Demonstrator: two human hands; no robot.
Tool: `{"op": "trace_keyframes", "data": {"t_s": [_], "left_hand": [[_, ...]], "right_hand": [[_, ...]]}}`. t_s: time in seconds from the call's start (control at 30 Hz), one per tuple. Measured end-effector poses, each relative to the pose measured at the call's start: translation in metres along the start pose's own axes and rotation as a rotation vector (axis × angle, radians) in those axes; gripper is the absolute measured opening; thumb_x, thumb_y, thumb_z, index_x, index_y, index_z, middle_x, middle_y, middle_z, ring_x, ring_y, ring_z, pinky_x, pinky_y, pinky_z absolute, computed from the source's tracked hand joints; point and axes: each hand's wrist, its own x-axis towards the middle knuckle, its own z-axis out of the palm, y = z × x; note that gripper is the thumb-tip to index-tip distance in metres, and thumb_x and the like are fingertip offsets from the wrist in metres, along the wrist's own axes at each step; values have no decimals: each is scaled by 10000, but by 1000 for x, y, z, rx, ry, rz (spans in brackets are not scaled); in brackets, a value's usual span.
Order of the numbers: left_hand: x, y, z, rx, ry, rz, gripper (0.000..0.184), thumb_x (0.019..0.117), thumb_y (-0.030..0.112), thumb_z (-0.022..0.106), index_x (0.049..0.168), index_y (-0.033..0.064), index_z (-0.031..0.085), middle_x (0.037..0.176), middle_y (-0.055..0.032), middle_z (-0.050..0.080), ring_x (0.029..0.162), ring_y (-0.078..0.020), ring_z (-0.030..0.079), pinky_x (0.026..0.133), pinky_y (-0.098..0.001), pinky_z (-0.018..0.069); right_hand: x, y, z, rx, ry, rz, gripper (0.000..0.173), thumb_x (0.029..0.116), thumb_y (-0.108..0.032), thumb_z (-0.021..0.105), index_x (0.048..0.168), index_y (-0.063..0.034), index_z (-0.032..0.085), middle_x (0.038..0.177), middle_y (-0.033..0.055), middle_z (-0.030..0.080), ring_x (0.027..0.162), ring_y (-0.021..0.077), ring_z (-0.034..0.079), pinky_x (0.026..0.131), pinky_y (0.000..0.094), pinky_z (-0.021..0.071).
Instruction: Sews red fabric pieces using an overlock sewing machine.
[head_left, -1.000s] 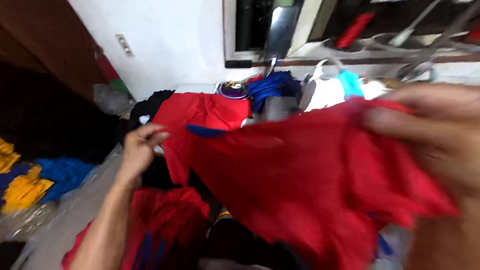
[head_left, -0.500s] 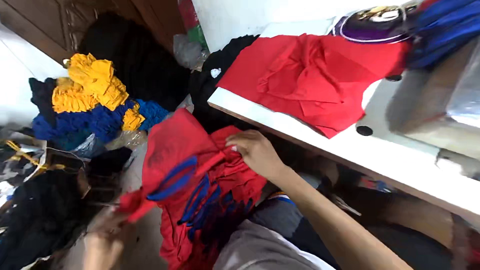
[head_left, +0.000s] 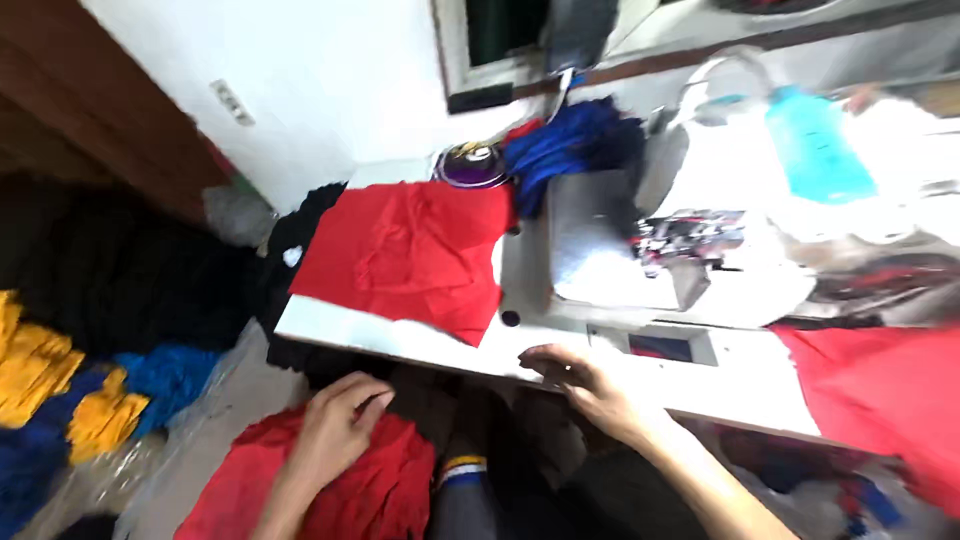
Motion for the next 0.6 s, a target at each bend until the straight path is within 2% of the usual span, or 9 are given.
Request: {"op": "trace_keyframes", "data": {"t_s": [0.07,0.13,0.2,0.27,0.33,0.4,0.47,0.53,0.6], "left_hand": [[67,18,29,27,-79,5,268,1031,261,580,1108,90,773,1104,-81,744,1040,-212,713,942,-447,574],[119,26,62,72,-34,-20,254,1016,227,607,1159,79,756,1169,-103,726,1104,-252,692,967,-476,557],[154,28,85,114,0,-104,329,1004,208,628,1291,58,688,1336,-146,647,1263,-310,605,1049,-517,499],[176,24,96,152,-22,-162,362,993,187,644,1319,32,649,1362,-187,611,1302,-358,561,1068,-542,477],[185,16,100,167,-25,-139,218,996,133,623,1159,18,712,1214,-179,668,1187,-350,624,1004,-536,515],[193,9,92,103,-26,-159,178,1009,124,611,1093,24,731,1127,-155,698,1080,-320,671,940,-542,539],[203,1,75,-36,1,-231,193,1031,144,593,1112,17,714,1045,-155,715,909,-291,704,828,-529,576],[214,-6,58,-200,75,-301,209,1054,175,569,1144,20,677,956,-140,697,690,-245,665,628,-457,580],[227,-10,42,-271,141,-319,220,1076,199,534,1153,24,643,922,-130,682,640,-222,639,565,-422,560]], "right_hand": [[-7,20,-17,-18,59,119,213,998,-115,584,1128,-78,749,1004,26,763,789,91,715,741,301,610],[-16,39,-22,10,135,232,207,1009,-157,592,1117,-105,761,975,3,763,737,80,708,701,297,614],[-22,45,-20,93,236,315,217,1006,-201,588,1117,-142,765,954,-43,765,712,38,698,667,250,609],[-22,45,-15,118,303,321,231,1003,-219,578,1117,-142,763,941,-49,764,702,31,696,648,238,606],[-20,47,-10,70,336,295,250,995,-237,564,1110,-148,767,919,-59,759,684,20,687,626,230,598],[-19,50,-6,26,365,276,266,996,-255,550,1103,-152,772,907,-61,757,668,14,682,608,225,594],[-19,51,-3,7,403,251,273,996,-259,549,1093,-146,778,901,-56,760,656,6,679,591,214,590],[-19,52,0,-23,446,220,274,991,-258,549,1076,-144,783,895,-53,761,652,0,679,580,206,587],[-19,55,2,-57,474,204,276,991,-263,545,1061,-150,788,907,-49,767,661,3,687,588,206,589]]}}
